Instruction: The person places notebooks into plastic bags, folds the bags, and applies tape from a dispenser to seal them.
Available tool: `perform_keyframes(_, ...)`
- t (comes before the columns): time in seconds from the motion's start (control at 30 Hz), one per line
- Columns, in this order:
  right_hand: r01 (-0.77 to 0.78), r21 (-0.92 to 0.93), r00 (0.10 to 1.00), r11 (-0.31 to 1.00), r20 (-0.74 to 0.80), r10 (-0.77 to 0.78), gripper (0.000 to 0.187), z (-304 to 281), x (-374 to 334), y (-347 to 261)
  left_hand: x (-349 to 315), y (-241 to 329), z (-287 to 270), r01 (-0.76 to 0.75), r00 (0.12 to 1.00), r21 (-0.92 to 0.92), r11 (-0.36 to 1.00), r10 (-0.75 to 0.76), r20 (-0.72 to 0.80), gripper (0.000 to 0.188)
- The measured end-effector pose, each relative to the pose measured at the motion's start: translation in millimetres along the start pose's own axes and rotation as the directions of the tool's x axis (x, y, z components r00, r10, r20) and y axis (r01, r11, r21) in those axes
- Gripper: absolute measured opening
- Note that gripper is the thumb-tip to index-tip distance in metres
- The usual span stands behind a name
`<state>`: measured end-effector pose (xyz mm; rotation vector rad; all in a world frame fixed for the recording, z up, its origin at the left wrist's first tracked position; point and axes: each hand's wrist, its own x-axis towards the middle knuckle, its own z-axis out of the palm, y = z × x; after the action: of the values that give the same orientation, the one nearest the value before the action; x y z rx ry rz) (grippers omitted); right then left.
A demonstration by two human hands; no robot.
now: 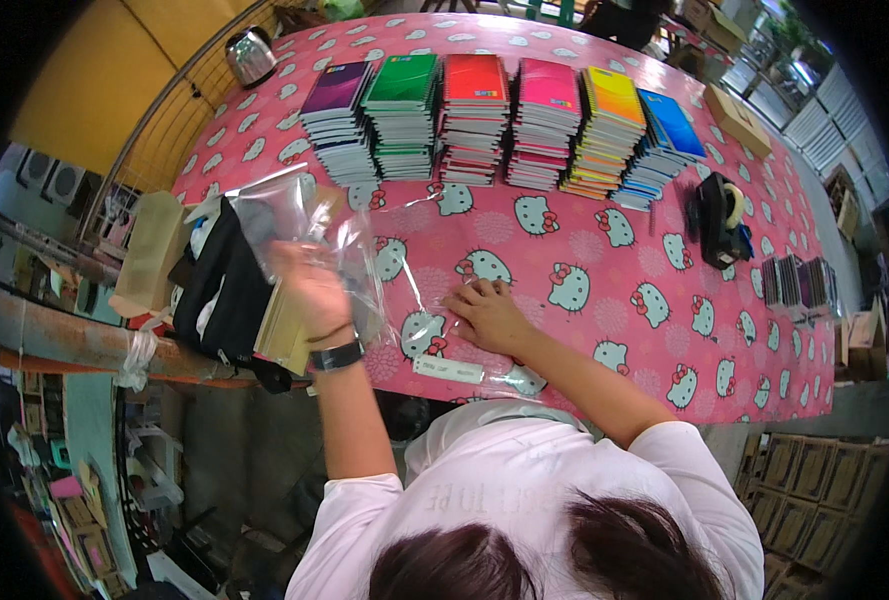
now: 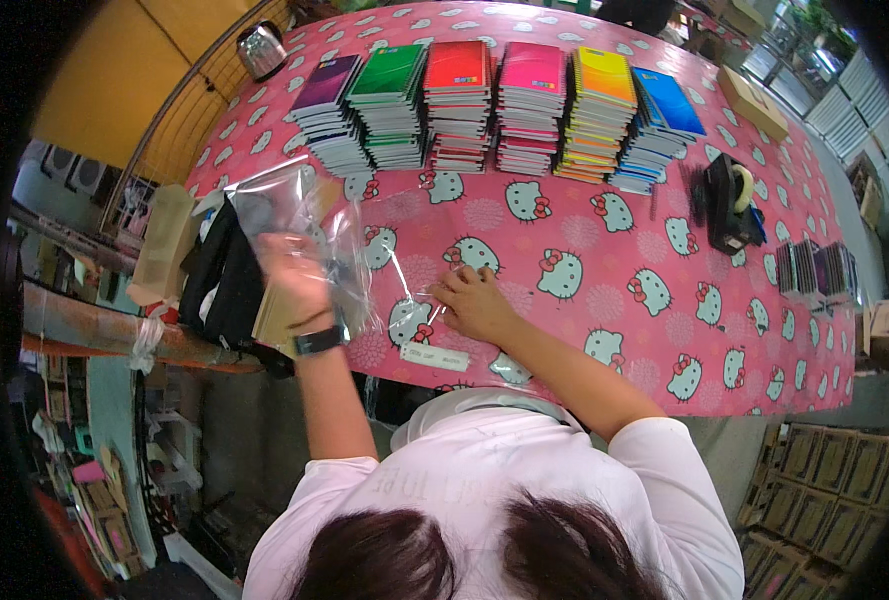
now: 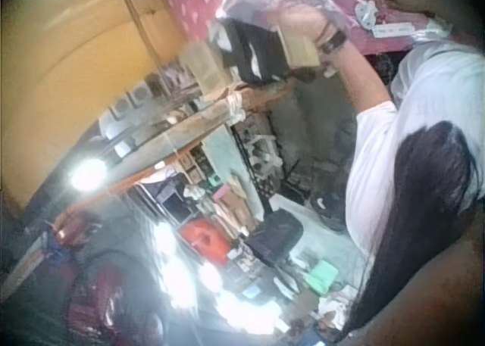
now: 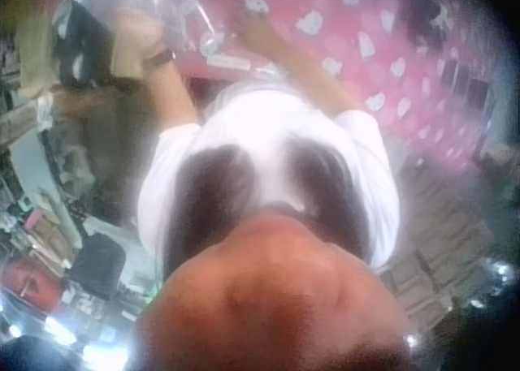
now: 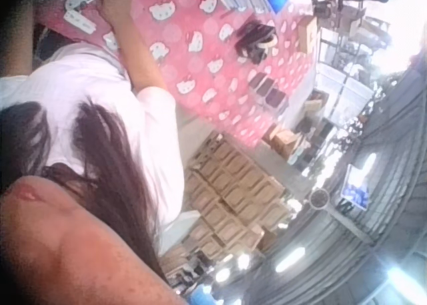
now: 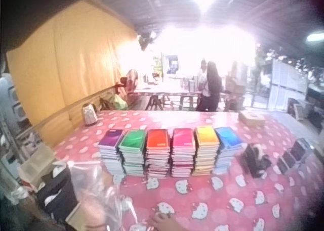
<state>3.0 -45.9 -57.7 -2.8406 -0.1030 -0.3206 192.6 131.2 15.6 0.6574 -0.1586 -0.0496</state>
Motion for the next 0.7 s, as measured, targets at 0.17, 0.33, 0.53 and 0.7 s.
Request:
perform_keyframes(0.17,0.036,0.268,0.995,0.963,-0.098,-0.01,0.04,2,-10,34,-55,19,124,-0.35,0.676,0.412,0.841,-0.078,0.733,0.014)
perform_keyframes(0.33,-0.129,0.818,0.489,0.561,-0.44,0.754,0.025,-84,-57,95,-152,-119,88,-0.271,0.508,0.63,0.728,-0.448,0.736,0.019)
perform_keyframes(0.53,-0.379,0.591,0.869,0.712,-0.037,0.493,0.03,-84,-93,64,-205,-168,63,-0.109,0.378,0.703,0.703,-0.625,0.683,0.02)
perform_keyframes(0.7,-0.521,0.157,0.847,0.839,-0.03,0.531,0.053,-34,-125,89,-148,-157,42,-0.449,0.67,0.822,0.349,-0.477,0.569,0.033)
